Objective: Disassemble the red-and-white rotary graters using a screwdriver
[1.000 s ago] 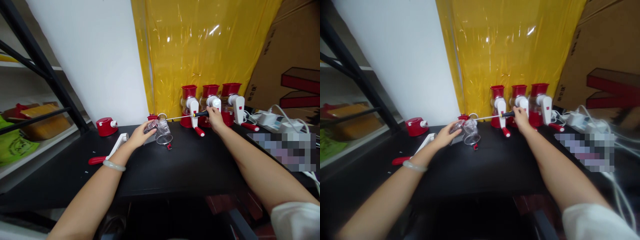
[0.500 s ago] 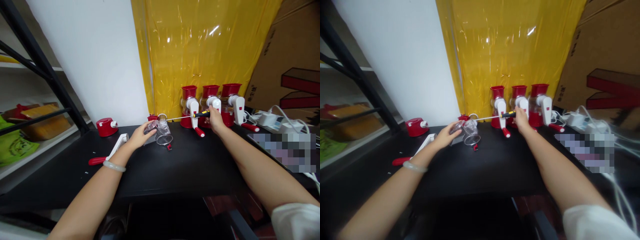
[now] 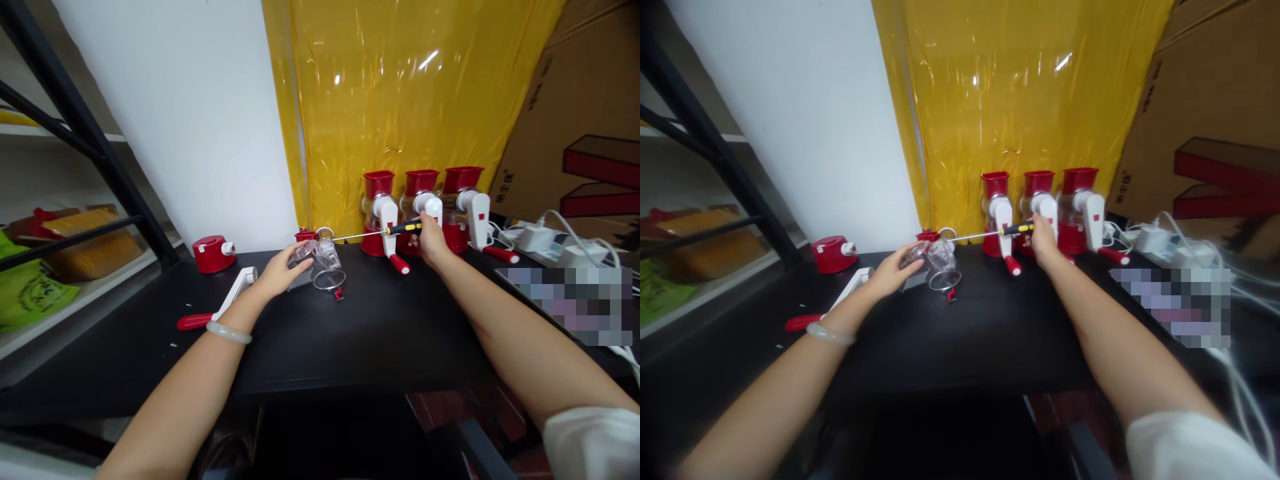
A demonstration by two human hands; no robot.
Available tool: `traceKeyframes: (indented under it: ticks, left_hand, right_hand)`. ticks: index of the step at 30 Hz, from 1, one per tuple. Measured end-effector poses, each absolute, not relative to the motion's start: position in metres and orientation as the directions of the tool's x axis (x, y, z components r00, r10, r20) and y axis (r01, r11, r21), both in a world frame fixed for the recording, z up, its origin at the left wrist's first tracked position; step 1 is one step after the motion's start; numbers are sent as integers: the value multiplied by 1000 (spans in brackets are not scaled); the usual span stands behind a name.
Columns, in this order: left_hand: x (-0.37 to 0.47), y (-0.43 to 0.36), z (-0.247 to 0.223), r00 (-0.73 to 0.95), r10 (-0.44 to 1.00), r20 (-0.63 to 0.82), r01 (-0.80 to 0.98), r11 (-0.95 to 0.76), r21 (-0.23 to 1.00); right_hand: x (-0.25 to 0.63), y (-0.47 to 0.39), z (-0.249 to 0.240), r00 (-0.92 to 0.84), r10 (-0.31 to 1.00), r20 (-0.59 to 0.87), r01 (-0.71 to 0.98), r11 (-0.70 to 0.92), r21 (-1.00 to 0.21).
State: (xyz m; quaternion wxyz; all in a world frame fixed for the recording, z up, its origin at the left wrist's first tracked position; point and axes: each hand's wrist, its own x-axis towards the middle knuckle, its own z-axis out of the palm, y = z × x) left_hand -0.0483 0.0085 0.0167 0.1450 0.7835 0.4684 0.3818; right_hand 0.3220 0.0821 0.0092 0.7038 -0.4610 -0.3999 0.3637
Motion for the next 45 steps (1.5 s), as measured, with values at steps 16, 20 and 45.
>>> traceKeyframes:
  ticks: [16, 20, 45]
  left_hand:
    - [-48, 9, 16, 266, 846, 462, 611, -519, 598]
    - [-48, 9, 15, 273, 839, 471, 611, -529, 589]
    - [-49, 9, 16, 276, 844, 460, 615, -523, 590]
  right_hand:
    - [322, 81, 11, 399, 891, 218, -187, 312, -931]
    - [321, 79, 10, 403, 876, 264, -104, 331, -938]
    - [323, 80, 9, 353, 889, 291, -122, 353, -928]
